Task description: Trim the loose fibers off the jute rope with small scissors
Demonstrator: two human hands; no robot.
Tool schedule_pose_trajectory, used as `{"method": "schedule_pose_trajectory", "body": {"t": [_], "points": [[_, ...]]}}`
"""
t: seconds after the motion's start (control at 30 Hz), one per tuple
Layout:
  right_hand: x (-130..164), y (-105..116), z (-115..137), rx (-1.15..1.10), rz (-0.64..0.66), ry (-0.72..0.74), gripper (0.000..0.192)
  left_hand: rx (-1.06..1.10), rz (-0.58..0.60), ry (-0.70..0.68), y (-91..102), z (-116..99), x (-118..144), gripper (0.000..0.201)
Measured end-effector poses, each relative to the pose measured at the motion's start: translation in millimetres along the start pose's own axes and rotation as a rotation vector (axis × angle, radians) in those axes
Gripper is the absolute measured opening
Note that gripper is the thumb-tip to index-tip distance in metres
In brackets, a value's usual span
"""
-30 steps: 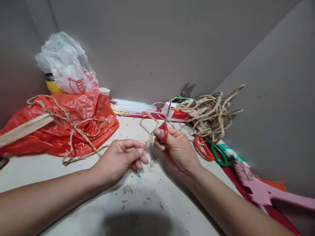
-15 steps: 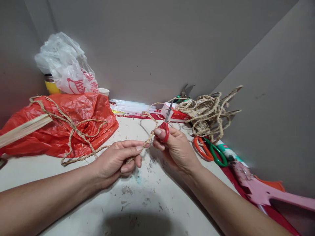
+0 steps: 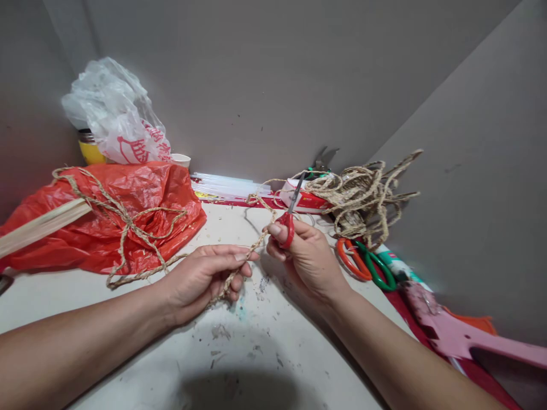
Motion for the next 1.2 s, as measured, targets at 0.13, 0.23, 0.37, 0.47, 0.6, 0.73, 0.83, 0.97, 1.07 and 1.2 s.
{"method": "schedule_pose_trajectory", "body": {"t": [0.13,0.23,0.37,0.47,0.6,0.73,0.83,0.97,1.07,1.2], "points": [[0,1,1,0.029,-0.003,0.011,0.021,0.0,-0.045,-0.015,5.1,0,0,0.013],[-1,1,0,0.054,-0.003,0.005,0.024,-0.009,-0.099,-0.041,11.1,-2,0,0.012],[-1,4,-2,0.134,-0.013,-0.003,0.026,-0.034,-0.184,-0.078,19.4,-5,0,0.015],[0,7,5,0.302,-0.028,0.035,0.027,-0.027,-0.282,-0.119,29.1,-10,1,0.019],[4,-4,24,0.657,0.086,0.208,0.033,0.001,-0.342,-0.184,36.0,-18,3,0.021],[15,-36,27,1.176,0.393,0.477,0.025,-0.003,-0.369,-0.22,40.0,-22,5,0.022],[19,-41,22,1.465,0.452,0.579,0.019,-0.011,-0.409,-0.239,44.6,-24,5,0.024],[21,-44,22,1.693,0.455,0.612,0.026,-0.026,-0.439,-0.276,47.8,-26,7,0.024],[21,-45,19,1.813,0.468,0.591,0.029,-0.056,-0.473,-0.285,50.5,-27,8,0.023],[21,-45,15,1.914,0.483,0.529,0.033,-0.08,-0.518,-0.292,53.4,-28,11,0.021]]}}
Point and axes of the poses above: each hand's wrist, its own x-axis away from the middle knuckle, its own y-axis out of the back of the hand, z = x × y, the point moved 10 cm from there along -x, towards the middle knuckle, and after that the axes turned 4 degrees about y, right-handed, at the moved point
